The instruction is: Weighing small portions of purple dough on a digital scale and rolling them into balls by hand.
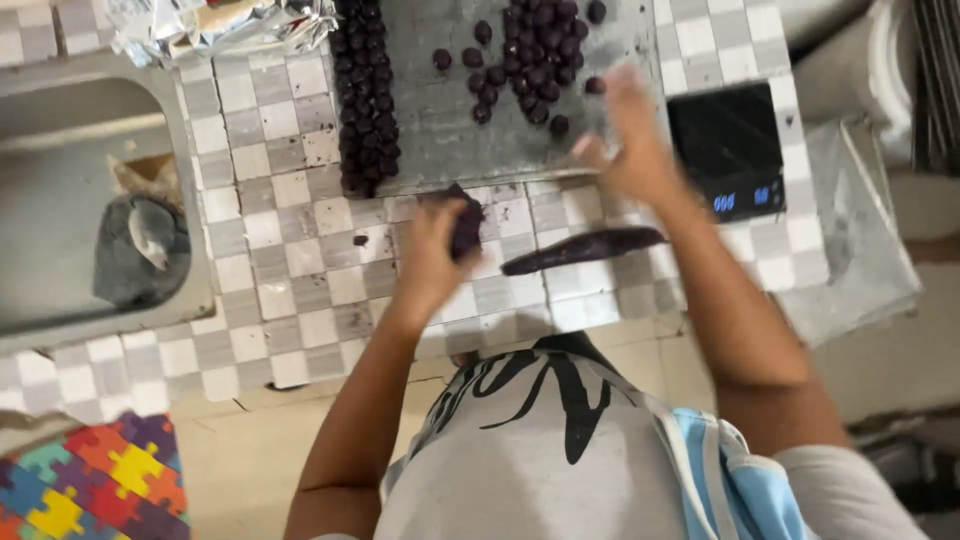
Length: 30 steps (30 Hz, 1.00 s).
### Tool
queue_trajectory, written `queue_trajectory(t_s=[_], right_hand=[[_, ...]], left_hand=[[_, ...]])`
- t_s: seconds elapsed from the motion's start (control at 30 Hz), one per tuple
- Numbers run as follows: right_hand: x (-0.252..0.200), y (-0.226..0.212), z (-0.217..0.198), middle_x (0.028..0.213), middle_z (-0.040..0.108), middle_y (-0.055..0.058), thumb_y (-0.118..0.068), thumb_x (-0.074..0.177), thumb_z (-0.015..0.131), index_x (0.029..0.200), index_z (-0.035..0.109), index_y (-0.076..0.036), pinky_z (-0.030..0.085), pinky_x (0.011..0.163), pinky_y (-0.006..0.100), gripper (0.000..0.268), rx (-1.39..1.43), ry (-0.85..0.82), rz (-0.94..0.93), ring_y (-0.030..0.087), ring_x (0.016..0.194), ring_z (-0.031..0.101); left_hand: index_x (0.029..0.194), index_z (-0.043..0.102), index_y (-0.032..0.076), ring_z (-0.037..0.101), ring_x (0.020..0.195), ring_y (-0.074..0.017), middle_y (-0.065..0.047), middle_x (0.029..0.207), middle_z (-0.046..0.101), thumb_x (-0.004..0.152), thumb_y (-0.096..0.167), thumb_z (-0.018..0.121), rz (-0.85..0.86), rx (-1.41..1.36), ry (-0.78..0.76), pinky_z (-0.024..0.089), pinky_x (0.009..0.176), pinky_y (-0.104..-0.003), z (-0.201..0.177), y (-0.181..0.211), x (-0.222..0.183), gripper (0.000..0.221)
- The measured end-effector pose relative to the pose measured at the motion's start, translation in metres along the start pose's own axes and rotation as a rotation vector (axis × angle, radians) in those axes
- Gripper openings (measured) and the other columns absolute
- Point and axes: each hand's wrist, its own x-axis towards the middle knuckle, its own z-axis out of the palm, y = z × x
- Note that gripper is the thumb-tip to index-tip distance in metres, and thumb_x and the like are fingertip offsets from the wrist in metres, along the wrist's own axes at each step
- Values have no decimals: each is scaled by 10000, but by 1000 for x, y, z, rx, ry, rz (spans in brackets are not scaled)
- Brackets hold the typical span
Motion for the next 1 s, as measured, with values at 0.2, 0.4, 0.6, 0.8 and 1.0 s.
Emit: queue_trajectory(t_s=[0.2, 0.4, 0.6, 0.8, 1.0], right_hand=[[127, 220, -92, 1397, 195, 352, -33, 905, 817, 1434, 327, 3, 287, 1064, 574, 722, -374, 246, -254, 544, 1259, 322], [199, 254, -138, 1302, 366, 317, -145, 881, 660, 1336, 494, -43, 410, 788, 605, 495, -649, -1, 44, 551, 1043, 387], [220, 330, -127, 1075, 530, 187, -119, 834, 634, 1227, 646, -150, 511, 667, 412, 394, -810, -96, 229, 328, 857, 588], [251, 423, -136, 750, 693, 46, 19, 818, 648, 920, 767, -93, 524, 550, 237, 193, -570, 282, -169, 139, 664, 650], [232, 298, -129, 854, 617, -35, -138, 840, 719, 832, 568, -255, 740, 613, 150, 192, 354, 330, 507, 54, 797, 702]], left_hand=[[1459, 143, 312, 46, 1350, -466, -190, 1500, 54, 811, 404, 660, -286, 310, -323, 147, 1027, -627, 48, 11, -8, 835], [1441, 308, 252, -87, 1334, -470, -149, 1496, -123, 805, 483, 645, -244, 560, 253, 187, 988, -685, 71, 18, -32, 755], [1407, 368, 238, -27, 1337, -461, -179, 1504, -41, 804, 381, 651, -325, 540, 423, 137, 1045, -643, 70, 19, -59, 682], [1360, 435, 182, 21, 1340, -501, -192, 1505, 53, 809, 370, 650, -462, 491, 451, 226, 985, -667, 72, 32, -61, 620], [1403, 371, 166, 9, 1343, -501, -196, 1506, 54, 845, 452, 589, -398, 407, 443, 208, 970, -693, 77, 25, -76, 664]])
